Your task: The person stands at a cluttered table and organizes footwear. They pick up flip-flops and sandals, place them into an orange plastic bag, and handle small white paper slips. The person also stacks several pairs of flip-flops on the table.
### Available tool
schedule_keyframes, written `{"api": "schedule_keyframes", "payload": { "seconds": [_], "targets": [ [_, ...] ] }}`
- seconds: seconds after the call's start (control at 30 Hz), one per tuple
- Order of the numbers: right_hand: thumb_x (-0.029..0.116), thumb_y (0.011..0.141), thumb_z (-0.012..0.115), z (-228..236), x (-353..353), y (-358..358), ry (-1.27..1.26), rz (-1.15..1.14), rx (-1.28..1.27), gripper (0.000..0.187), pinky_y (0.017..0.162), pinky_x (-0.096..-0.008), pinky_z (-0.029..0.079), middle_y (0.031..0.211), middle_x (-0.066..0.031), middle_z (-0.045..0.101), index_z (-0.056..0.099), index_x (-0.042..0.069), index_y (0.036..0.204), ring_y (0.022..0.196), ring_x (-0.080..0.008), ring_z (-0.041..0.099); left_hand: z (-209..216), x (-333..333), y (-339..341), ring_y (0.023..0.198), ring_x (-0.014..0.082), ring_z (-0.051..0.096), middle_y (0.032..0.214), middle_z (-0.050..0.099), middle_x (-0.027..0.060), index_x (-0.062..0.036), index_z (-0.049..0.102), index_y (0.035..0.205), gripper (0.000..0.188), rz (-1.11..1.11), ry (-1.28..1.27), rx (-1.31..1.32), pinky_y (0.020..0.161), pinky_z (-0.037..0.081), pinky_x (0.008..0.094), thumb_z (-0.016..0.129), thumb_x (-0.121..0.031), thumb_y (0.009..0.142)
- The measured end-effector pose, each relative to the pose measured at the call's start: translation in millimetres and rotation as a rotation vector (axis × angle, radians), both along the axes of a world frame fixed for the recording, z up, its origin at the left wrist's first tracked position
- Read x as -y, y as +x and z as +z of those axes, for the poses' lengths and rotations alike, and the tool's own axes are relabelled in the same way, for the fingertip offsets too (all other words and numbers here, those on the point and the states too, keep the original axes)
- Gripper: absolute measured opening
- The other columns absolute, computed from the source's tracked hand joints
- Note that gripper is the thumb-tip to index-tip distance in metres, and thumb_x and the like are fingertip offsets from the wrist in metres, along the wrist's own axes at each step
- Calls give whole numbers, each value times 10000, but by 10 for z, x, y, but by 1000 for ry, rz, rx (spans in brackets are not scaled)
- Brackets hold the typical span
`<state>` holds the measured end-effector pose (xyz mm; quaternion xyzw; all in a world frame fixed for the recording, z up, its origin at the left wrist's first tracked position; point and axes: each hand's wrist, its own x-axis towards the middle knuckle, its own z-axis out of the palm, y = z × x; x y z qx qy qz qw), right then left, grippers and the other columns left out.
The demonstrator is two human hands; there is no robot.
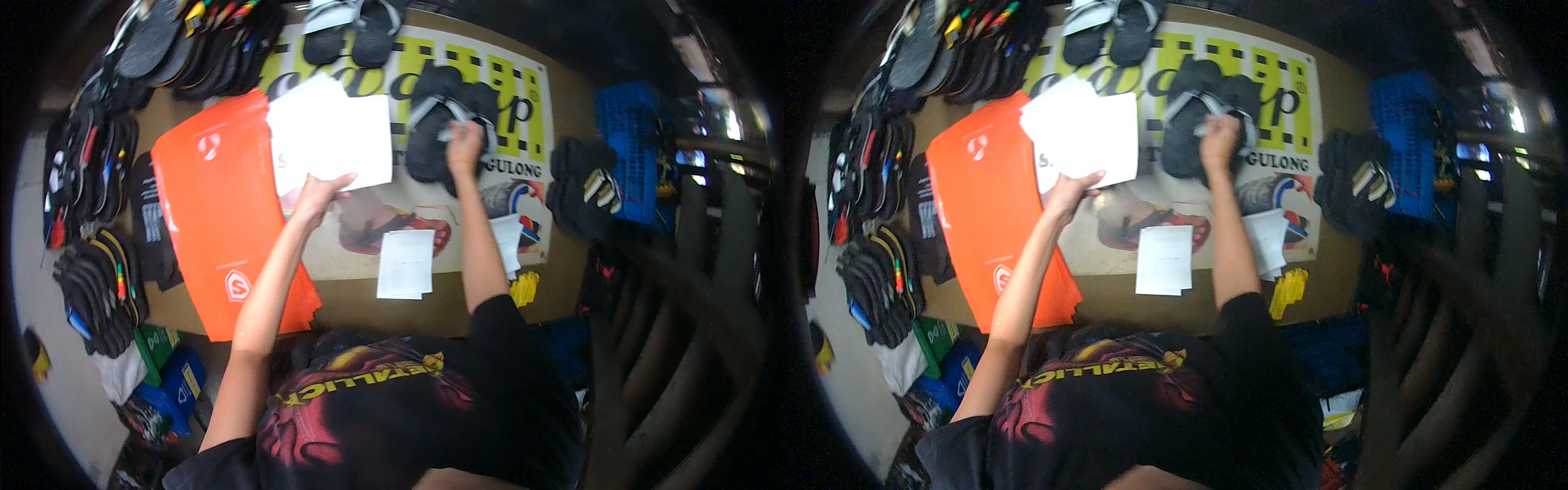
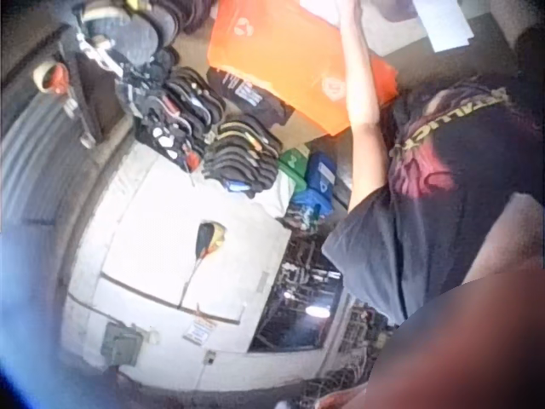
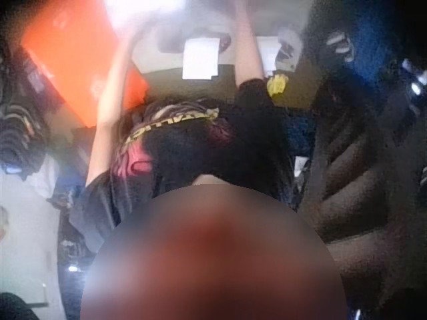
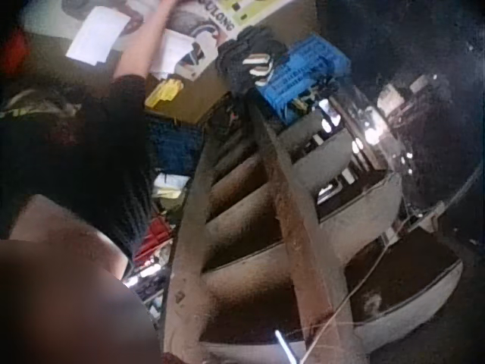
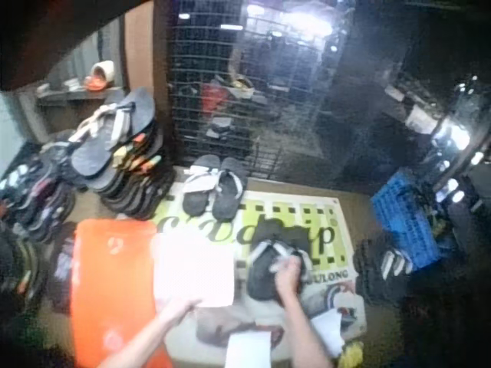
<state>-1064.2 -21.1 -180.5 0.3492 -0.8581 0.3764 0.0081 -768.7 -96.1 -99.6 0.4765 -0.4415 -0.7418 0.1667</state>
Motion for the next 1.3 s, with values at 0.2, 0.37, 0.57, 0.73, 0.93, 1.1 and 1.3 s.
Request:
{"api": "schedule_keyframes", "payload": {
  "seconds": [0.2,0.37,0.57,0.73,0.93,1.1,1.3],
  "targets": [
    [392,822,584,282,204,735,-294,-203,376,471,820,-427,348,864,-185,495,480,-28,1007,877,-319,463,61,-16,-144,714,114,587,897,599,67,15,538,1037,308,108,-81,-27,521,465,212,660,-70,768],
    [155,858,570,499,-248,1503,-209,132,1044,157,424,-233,450,770,-98,630,545,8,906,526,-122,581,-40,-185,-111,633,122,590,803,628,103,41,566,972,248,23,-59,-3,517,458,224,582,-177,855],
    [77,873,517,418,-531,1231,-354,-287,861,173,424,-229,436,720,-118,621,524,-69,965,497,-149,576,-95,-243,337,617,114,577,865,642,130,10,479,1080,366,102,10,-132,426,347,195,405,-319,937],
    [63,864,520,252,-361,1059,-349,-238,926,181,414,-226,420,700,-123,616,544,-93,954,478,-145,560,-174,-200,808,582,81,515,886,625,130,0,446,1094,335,73,32,-96,408,299,198,396,-296,945],
    [24,804,519,244,159,532,-337,-230,1058,154,427,-247,438,676,-153,619,578,-101,871,487,-171,566,-244,-242,1155,633,87,541,894,625,125,5,461,1080,355,143,38,-16,413,300,198,415,-318,940],
    [75,735,580,365,222,446,304,-260,19,163,698,-389,477,845,-151,603,575,16,887,809,-295,585,-302,-245,1192,791,119,611,986,586,112,9,417,1149,385,187,89,-20,414,312,203,425,-315,942],
    [322,884,435,173,356,577,667,184,-421,512,1032,-544,175,1336,-163,388,409,-9,1274,1289,-281,282,-403,-195,1065,486,63,408,872,640,119,-10,453,1133,394,146,89,39,398,289,192,423,-349,934]
  ]
}}
